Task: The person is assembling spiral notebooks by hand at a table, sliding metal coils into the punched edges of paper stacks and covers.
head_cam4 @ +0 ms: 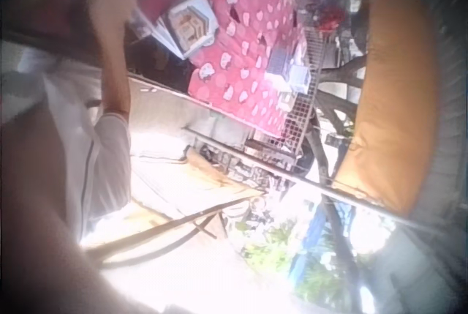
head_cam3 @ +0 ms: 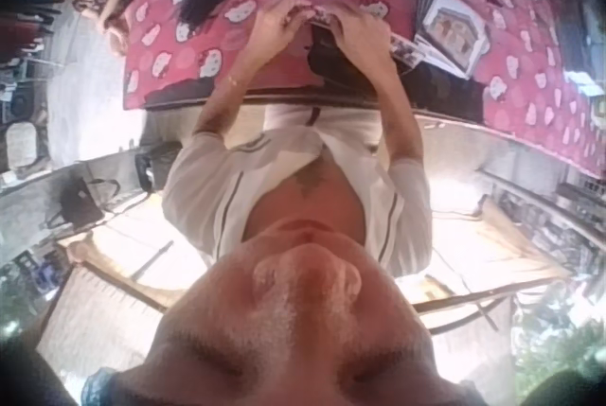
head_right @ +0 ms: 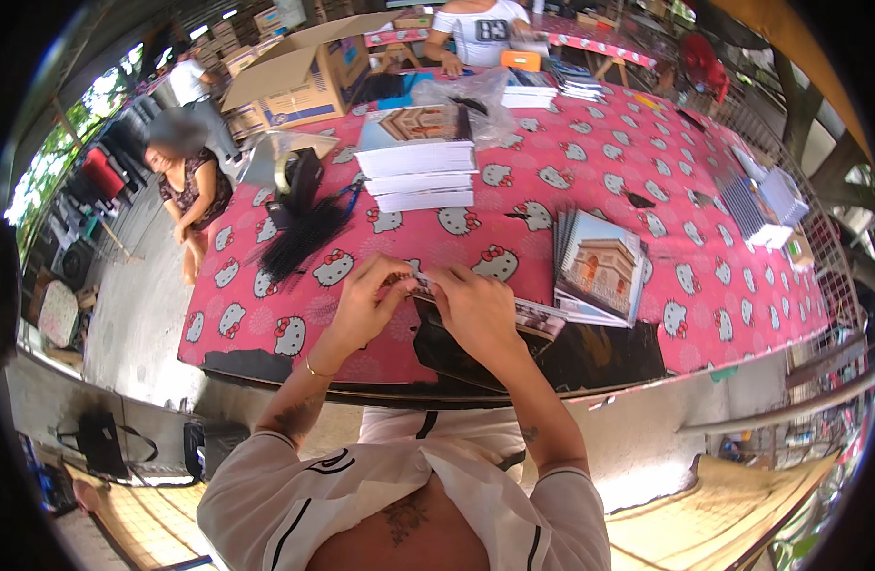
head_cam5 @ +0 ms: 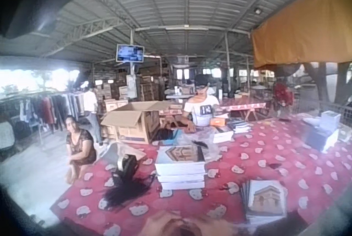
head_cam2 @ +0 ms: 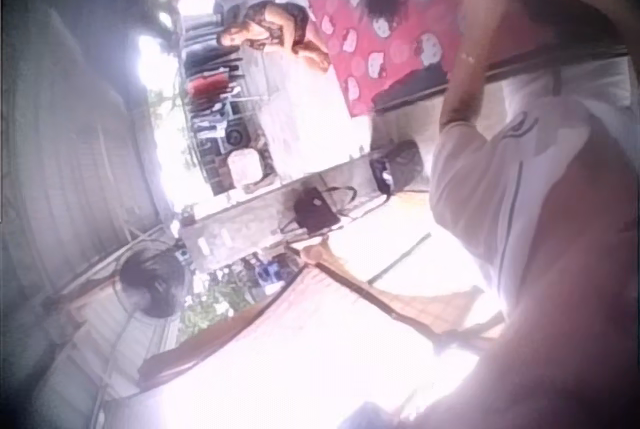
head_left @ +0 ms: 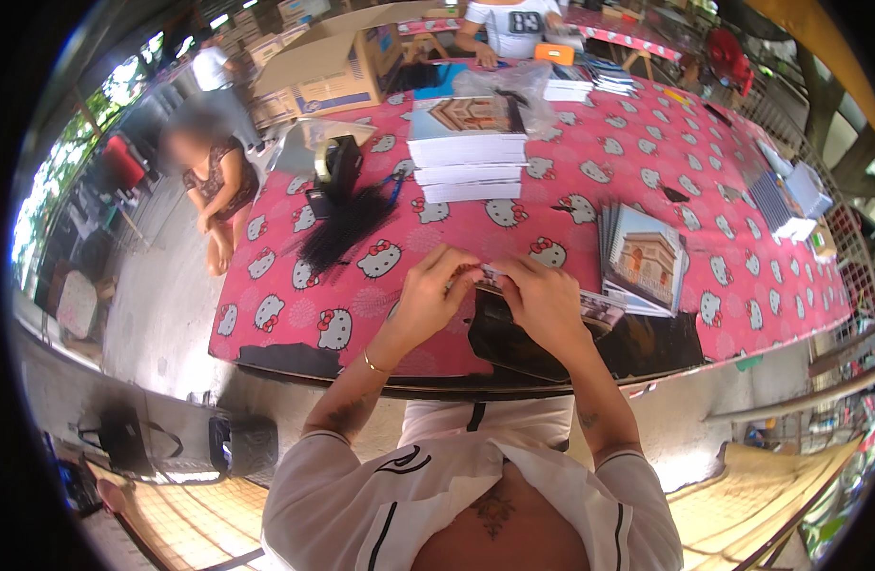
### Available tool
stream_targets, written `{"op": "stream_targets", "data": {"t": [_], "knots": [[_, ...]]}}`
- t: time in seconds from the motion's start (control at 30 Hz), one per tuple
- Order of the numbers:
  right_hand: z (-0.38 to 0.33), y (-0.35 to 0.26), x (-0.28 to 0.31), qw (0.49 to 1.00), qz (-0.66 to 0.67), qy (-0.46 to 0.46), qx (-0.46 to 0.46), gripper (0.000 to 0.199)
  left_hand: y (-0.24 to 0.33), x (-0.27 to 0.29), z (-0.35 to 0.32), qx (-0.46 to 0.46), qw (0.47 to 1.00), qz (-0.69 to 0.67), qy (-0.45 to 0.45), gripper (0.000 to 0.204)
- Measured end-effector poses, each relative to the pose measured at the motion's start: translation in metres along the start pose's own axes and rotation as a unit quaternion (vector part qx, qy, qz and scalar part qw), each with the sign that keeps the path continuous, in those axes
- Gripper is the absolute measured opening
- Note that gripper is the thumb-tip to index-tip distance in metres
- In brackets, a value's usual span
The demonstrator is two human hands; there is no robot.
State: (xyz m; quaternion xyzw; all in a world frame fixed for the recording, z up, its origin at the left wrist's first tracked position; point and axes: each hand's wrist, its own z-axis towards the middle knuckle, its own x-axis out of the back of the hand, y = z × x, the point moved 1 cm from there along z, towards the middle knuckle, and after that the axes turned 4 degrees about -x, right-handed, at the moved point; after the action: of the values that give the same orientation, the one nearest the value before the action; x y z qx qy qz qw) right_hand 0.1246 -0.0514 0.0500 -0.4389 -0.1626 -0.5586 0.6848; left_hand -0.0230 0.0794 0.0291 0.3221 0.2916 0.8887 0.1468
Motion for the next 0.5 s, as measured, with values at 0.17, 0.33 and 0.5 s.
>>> {"op": "stream_targets", "data": {"t": [0.17, 0.33, 0.5], "knots": [[-0.001, -0.004, 0.009, 1.000, 0.008, -0.022, -0.014, 0.014, -0.002, 0.004, 0.008, -0.058, 0.993, -0.021, -0.096, 0.033], [-0.002, -0.004, 0.006, 0.999, 0.001, -0.046, -0.008, 0.012, -0.016, 0.001, 0.008, -0.056, 0.993, -0.010, -0.101, 0.034], [-0.001, -0.002, 0.011, 0.998, 0.005, -0.056, -0.010, 0.011, 0.001, 0.008, 0.022, -0.039, 0.990, -0.051, -0.129, 0.028]]}}
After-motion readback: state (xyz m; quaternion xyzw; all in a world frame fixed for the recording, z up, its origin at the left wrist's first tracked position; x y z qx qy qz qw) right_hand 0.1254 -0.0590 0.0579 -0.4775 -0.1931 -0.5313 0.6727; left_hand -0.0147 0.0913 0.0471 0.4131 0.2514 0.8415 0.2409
